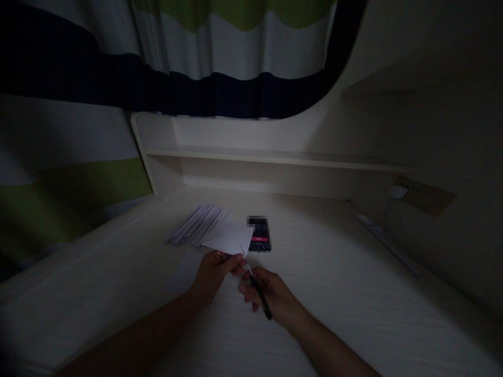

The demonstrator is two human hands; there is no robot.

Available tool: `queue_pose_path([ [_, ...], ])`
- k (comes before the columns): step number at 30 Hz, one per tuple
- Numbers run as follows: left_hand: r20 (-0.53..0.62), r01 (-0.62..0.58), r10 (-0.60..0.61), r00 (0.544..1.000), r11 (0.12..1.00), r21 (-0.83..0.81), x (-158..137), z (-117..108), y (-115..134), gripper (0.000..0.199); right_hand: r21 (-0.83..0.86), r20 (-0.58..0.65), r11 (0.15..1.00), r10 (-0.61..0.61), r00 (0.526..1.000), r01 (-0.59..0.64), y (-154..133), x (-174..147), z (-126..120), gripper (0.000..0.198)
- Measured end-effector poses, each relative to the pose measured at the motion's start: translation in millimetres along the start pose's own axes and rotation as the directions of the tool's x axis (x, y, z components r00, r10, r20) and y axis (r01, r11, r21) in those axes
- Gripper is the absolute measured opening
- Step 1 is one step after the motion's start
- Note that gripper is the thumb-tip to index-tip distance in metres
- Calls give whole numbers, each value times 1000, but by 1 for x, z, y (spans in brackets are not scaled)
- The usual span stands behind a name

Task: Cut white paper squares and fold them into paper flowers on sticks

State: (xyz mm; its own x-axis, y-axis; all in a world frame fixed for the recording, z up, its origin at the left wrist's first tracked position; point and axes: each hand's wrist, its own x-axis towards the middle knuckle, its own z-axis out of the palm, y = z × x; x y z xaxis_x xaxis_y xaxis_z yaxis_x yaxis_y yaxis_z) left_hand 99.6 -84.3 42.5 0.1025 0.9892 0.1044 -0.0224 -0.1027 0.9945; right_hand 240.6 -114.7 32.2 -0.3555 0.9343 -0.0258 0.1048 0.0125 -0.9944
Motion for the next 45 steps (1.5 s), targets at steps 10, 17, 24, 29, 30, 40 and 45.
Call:
queue_pose_path([
  [10, 27, 30, -30, 999, 1000, -6, 1, -1, 2, 22, -49, 0, 999, -1, 1000, 1, 4, 0, -3, 28],
  [17, 75, 42, -40, 996, 999, -27, 1, -1, 5, 23, -78, -21, 997, 16, 1000, -18, 5, 0, -3, 27],
  [24, 86, 28, -25, 996, 999, -37, 2, -1, 4, 23, -102, -65, 993, 55, 996, -62, -1, -3, -1, 32],
  [29, 89, 31, -26, 996, 998, -47, 1, -2, 5, 24, -104, -82, 993, 50, 995, -58, -1, -4, 0, 31],
  [30, 88, 32, -27, 996, 998, -52, 0, -2, 6, 24, -108, -82, 992, 51, 995, -60, 0, -4, 0, 31],
  [40, 114, 18, -14, 993, 999, -38, 0, -1, 5, 25, -116, -56, 993, 31, 998, -38, -1, -3, 1, 29],
  [45, 121, 40, -35, 992, 998, -43, -2, -1, 8, 24, -129, -84, 991, 37, 996, -48, -2, -4, 1, 28],
])
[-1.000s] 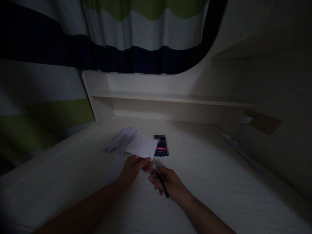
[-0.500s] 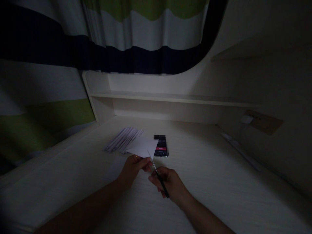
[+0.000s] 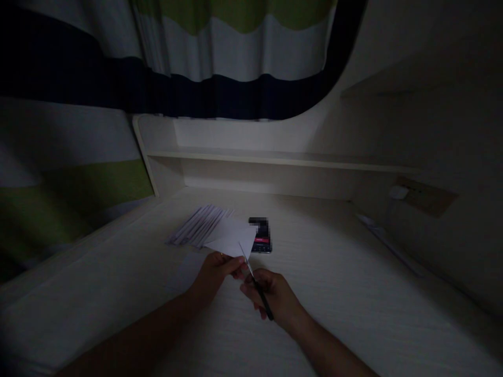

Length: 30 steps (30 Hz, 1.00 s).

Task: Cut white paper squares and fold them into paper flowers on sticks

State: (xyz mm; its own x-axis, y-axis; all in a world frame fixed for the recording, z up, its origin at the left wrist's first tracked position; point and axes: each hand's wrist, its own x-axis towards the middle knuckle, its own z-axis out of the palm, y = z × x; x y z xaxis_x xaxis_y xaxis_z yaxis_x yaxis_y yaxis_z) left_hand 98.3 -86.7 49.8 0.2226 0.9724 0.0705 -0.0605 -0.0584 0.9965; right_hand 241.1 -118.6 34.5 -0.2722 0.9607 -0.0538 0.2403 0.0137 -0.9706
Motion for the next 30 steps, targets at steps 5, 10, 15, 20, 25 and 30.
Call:
queue_pose_path([
  [5, -6, 12, -13, 1000, 1000, -26, 1, -2, -2, 23, 8, -18, 1000, 9, 1000, -9, 2, -1, -1, 26],
  [10, -145, -86, 57, 988, 975, -203, 4, -7, -3, 27, 18, -26, 1000, 5, 1000, -4, 4, -1, -1, 26],
  [15, -250, -105, 52, 967, 974, -201, 7, -9, -1, 28, 32, -19, 999, 16, 1000, -16, 5, 0, 0, 27],
  [20, -235, -102, 59, 970, 979, -177, 7, -10, -4, 27, 44, -30, 999, -1, 1000, 2, 3, 0, 1, 24],
  [25, -229, -102, 67, 971, 984, -143, 6, -9, -3, 29, 44, -18, 999, -7, 1000, 8, 7, 1, 0, 23],
  [30, -221, -104, 71, 973, 985, -138, 5, -9, -3, 28, 52, -13, 999, 3, 1000, -2, 8, 0, -1, 24],
])
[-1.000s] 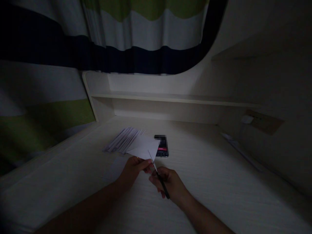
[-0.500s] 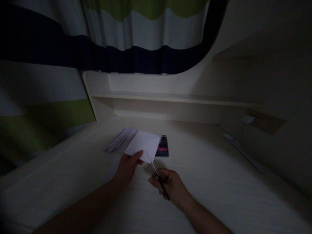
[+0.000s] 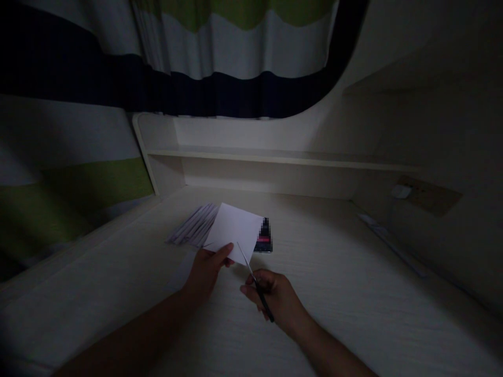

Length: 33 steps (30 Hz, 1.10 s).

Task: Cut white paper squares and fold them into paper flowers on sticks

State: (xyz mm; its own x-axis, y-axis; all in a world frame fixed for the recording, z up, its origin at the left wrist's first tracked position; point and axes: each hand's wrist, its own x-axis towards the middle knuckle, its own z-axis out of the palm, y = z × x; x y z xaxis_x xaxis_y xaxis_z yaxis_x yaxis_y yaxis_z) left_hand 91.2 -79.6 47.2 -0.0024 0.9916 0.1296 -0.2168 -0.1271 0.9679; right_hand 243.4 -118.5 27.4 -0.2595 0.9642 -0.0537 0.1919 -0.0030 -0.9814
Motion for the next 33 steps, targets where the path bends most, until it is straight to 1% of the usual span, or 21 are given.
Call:
queue_pose_path([
  [6, -21, 4, -4, 1000, 1000, 9, 0, 0, 0, 27, -9, -25, 1000, -1, 1000, 1, -2, -2, 0, 27],
  [14, 11, -45, 45, 999, 998, 35, 0, -2, -3, 27, -10, -34, 1000, -16, 999, 15, -3, -1, 2, 22],
  [23, -1, -19, 19, 1000, 999, 46, -1, 0, -2, 27, 1, -56, 1000, 19, 998, -19, -7, -3, 2, 27],
  [30, 5, -17, 17, 1000, 1000, 26, -1, 0, -4, 27, 16, -83, 999, 39, 996, -38, -13, -5, 2, 25],
  [33, -13, 13, -13, 1000, 999, -45, -2, 0, -2, 21, -11, -89, 999, 34, 995, -35, -14, -5, 2, 22],
])
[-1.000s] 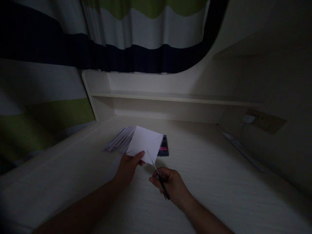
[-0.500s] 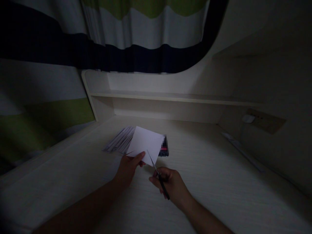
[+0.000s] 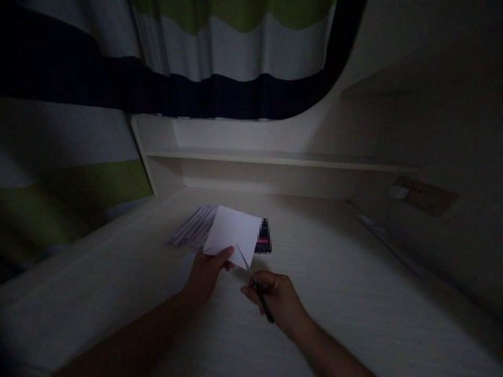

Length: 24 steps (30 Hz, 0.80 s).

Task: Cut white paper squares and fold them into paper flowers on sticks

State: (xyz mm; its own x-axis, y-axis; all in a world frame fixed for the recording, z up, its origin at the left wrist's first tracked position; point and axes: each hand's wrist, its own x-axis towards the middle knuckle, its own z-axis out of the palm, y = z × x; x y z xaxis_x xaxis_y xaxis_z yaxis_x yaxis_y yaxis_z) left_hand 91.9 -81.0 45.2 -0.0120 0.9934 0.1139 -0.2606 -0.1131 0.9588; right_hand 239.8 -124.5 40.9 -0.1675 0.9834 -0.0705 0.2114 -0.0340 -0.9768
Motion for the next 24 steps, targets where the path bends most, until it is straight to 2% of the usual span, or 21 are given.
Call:
queue_pose_path([
  [5, -63, -24, 12, 998, 981, -191, 5, -6, 8, 20, -55, -21, 998, -24, 999, 23, 1, 0, 0, 22],
  [9, -109, -17, -6, 994, 978, -210, 13, -13, 14, 18, -117, -38, 993, -40, 998, 35, 7, 2, -2, 21],
  [15, 118, 92, -71, 990, 977, -190, 18, -15, 13, 27, -224, 2, 961, -167, 986, 163, 19, 9, -9, 16],
  [20, 143, 64, -43, 989, 986, -151, 21, -19, 3, 29, -271, 23, 944, -191, 981, 189, 21, 11, -12, 16],
  [24, 167, 74, -46, 985, 984, -165, 24, -21, -2, 32, -245, 26, 956, -158, 987, 159, 24, 14, -12, 16],
])
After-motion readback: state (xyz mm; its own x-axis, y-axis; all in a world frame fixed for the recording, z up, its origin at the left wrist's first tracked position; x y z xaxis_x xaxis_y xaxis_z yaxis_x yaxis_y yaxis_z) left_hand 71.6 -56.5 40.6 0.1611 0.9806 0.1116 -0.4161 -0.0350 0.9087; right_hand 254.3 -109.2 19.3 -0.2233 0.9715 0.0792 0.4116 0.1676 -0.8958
